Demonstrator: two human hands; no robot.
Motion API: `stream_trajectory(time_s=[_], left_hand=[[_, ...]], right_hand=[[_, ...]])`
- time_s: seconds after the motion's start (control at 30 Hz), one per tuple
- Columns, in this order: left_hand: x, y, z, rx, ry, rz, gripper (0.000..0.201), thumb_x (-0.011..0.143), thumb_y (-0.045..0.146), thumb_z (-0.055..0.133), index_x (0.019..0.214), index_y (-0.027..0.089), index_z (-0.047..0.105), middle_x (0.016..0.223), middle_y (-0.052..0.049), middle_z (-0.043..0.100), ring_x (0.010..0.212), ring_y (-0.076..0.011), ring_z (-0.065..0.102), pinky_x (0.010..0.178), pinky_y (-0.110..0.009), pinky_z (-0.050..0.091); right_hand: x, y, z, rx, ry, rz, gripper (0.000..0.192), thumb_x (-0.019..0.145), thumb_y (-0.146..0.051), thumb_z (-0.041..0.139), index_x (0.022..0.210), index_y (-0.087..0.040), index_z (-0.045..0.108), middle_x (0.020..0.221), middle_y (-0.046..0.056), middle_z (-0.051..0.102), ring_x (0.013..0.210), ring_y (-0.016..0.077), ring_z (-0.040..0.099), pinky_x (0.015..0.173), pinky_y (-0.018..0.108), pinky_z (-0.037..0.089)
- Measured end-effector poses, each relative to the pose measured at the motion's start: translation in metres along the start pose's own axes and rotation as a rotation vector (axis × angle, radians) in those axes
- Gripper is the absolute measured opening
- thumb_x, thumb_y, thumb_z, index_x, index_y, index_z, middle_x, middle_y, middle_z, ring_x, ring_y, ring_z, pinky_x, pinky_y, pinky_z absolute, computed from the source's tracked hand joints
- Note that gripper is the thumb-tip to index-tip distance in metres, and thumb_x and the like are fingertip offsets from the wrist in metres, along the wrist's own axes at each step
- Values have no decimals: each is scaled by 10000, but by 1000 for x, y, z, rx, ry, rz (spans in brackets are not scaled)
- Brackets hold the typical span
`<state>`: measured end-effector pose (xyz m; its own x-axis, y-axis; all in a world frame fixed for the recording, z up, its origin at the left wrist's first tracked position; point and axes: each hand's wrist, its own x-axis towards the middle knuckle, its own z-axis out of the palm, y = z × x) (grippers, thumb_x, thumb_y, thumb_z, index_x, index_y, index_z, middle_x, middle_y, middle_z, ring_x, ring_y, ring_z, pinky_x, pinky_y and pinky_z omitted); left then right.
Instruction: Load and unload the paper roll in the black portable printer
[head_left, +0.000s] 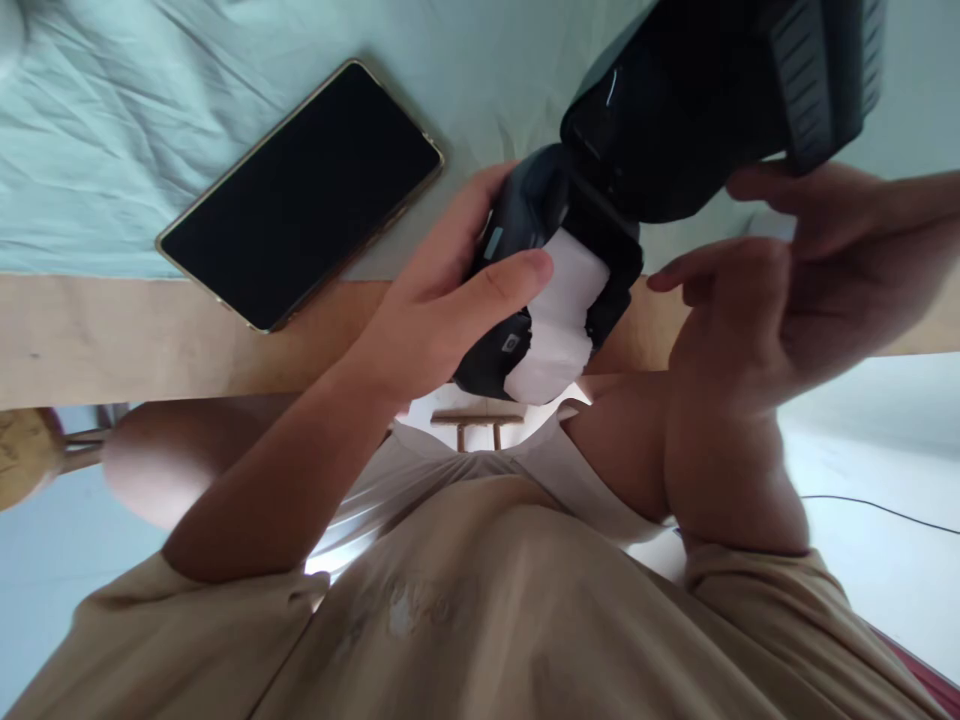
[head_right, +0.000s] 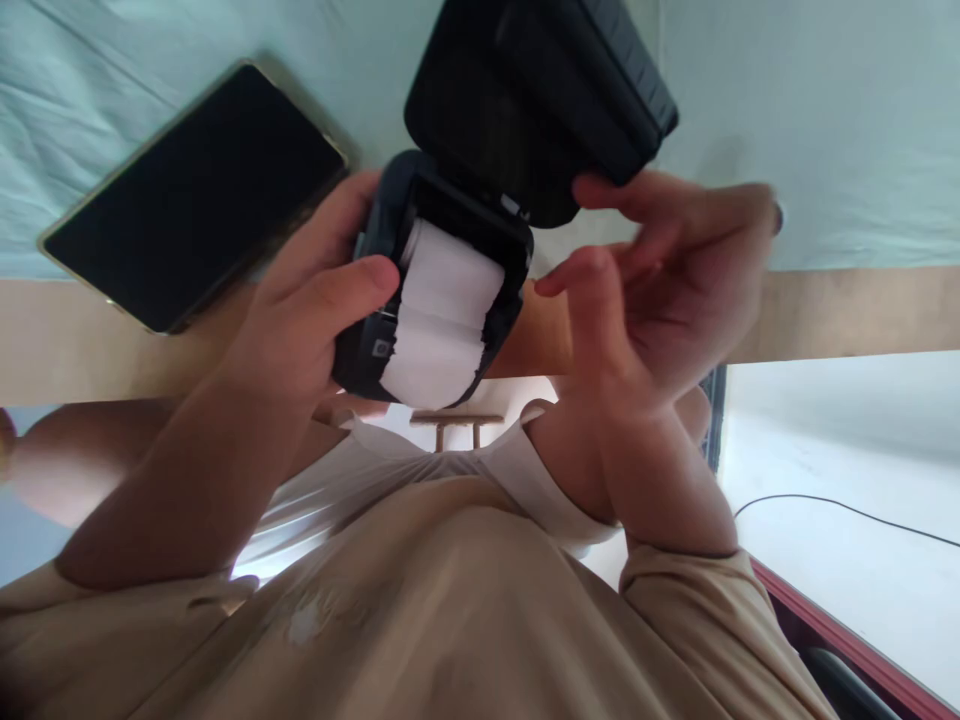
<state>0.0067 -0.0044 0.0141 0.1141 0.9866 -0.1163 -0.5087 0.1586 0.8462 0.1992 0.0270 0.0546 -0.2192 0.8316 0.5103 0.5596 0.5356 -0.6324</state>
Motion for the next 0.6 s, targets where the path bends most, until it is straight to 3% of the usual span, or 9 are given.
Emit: stream_trajectory(time_s=[0.03,0.07,0.13,0.2,0.27,0.43,0.53,0.6], left_hand=[[0,-1,0,20,-18,20,468,896,399,636,1329,225,613,1252,-14,627,1288,-260,560,1174,-401,392],[1,-2,-1,44,-52,37,484,899,418,635,1342,227,600,1258,-18,622,1294,-267,553,1178,-411,386],[3,-2,-2,103,-113,53,496,917,454,618,1355,223,583,1270,-34,616,1288,-276,546,1166,-418,400],[4,-1,-5,154,-147,41,481,934,476,599,1340,220,585,1263,-51,619,1273,-283,552,1143,-419,426],[4,0,-8,178,-154,38,469,944,489,585,1328,219,586,1256,-53,620,1268,-283,558,1130,-414,446],[2,5,-7,210,-187,55,529,951,461,590,1383,158,545,1297,-54,607,1312,-274,541,1166,-404,418],[-1,9,7,79,-73,-14,494,938,370,598,1357,113,543,1335,-66,615,1337,-248,513,1173,-351,386],[-3,11,18,-62,47,-31,421,909,374,609,1251,131,583,1255,-65,653,1261,-215,546,1110,-297,410]], right_hand=[[0,0,0,-19,55,-48,187,969,-320,558,917,-148,503,943,18,592,918,86,680,549,158,425],[0,0,0,-40,32,-90,158,926,-279,621,921,-139,550,926,7,633,815,58,667,523,151,408],[1,-2,-1,-116,-144,-143,182,872,-234,681,1033,-152,652,953,-2,691,718,17,622,546,153,440],[2,-7,-3,-215,-274,-180,260,850,-210,699,1106,-169,694,1014,3,714,787,28,654,639,163,503],[5,-14,-5,-297,-360,-193,214,871,-237,675,1076,-184,703,1048,-2,719,881,54,680,670,176,500],[9,-21,-8,-355,-498,-102,252,840,-365,716,1030,-222,632,848,-53,661,582,-1,489,524,169,377],[8,-19,-14,-155,-487,12,342,784,-340,759,1066,-238,595,943,-50,638,582,-24,448,479,130,363],[6,-13,-20,0,-454,89,420,781,-462,748,1108,-259,579,957,-21,615,600,2,478,446,152,365]])
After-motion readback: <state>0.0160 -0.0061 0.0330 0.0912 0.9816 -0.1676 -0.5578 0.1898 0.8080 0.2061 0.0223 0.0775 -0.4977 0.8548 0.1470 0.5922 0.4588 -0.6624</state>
